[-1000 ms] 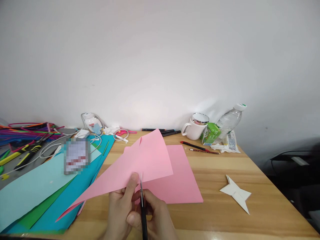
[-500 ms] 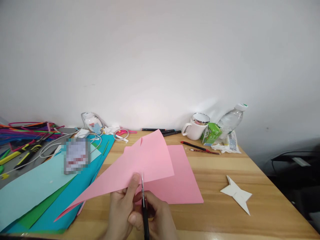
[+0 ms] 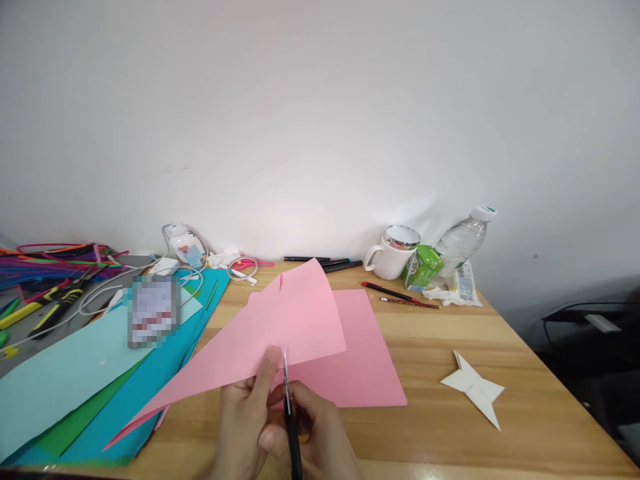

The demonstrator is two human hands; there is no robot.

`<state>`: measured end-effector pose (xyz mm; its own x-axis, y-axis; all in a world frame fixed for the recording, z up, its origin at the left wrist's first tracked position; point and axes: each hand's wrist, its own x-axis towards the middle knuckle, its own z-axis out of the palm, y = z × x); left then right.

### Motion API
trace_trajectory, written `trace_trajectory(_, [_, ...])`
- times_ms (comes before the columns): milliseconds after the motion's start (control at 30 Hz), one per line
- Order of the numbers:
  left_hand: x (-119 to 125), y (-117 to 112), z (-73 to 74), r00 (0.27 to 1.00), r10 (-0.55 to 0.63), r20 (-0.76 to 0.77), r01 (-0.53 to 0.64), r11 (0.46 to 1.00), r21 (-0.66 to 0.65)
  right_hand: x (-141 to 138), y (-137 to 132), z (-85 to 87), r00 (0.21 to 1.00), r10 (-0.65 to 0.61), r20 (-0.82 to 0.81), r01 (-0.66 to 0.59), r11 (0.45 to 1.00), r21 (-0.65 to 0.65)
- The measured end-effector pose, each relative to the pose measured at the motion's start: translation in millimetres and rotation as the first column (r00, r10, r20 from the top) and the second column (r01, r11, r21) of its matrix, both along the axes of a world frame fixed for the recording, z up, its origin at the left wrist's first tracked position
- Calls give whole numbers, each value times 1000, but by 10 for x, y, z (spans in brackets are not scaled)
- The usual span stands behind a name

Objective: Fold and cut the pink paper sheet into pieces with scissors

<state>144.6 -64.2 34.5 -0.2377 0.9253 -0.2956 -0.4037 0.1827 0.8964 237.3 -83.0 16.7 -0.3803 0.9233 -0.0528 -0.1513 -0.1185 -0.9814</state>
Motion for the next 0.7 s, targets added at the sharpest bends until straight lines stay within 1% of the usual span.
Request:
trace_trajectory(200, [26,-13,44,999,35,-1,-35,999,-34,13,-2,19,999,22,-41,-23,1000,-6])
trace_trajectory(300, [31,-16,69,1000,26,6,-26,999,-23,17,-11,-7,999,40,-34,-40,999,-1])
trace_trajectory(400, [30,-14,82,1000,20,15,-19,1000,-17,21,-20,-25,999,18,-31,-18,1000,4])
trace_trajectory(533, [42,-16,77,999,37,10,-36,998,-49,36,-26,-36,999,33,7,-33,999,-5])
trace_trajectory(700, [67,-31,96,998,-10,63,16,995,-95,51,-37,-42,1000,15,0,-15,999,-47])
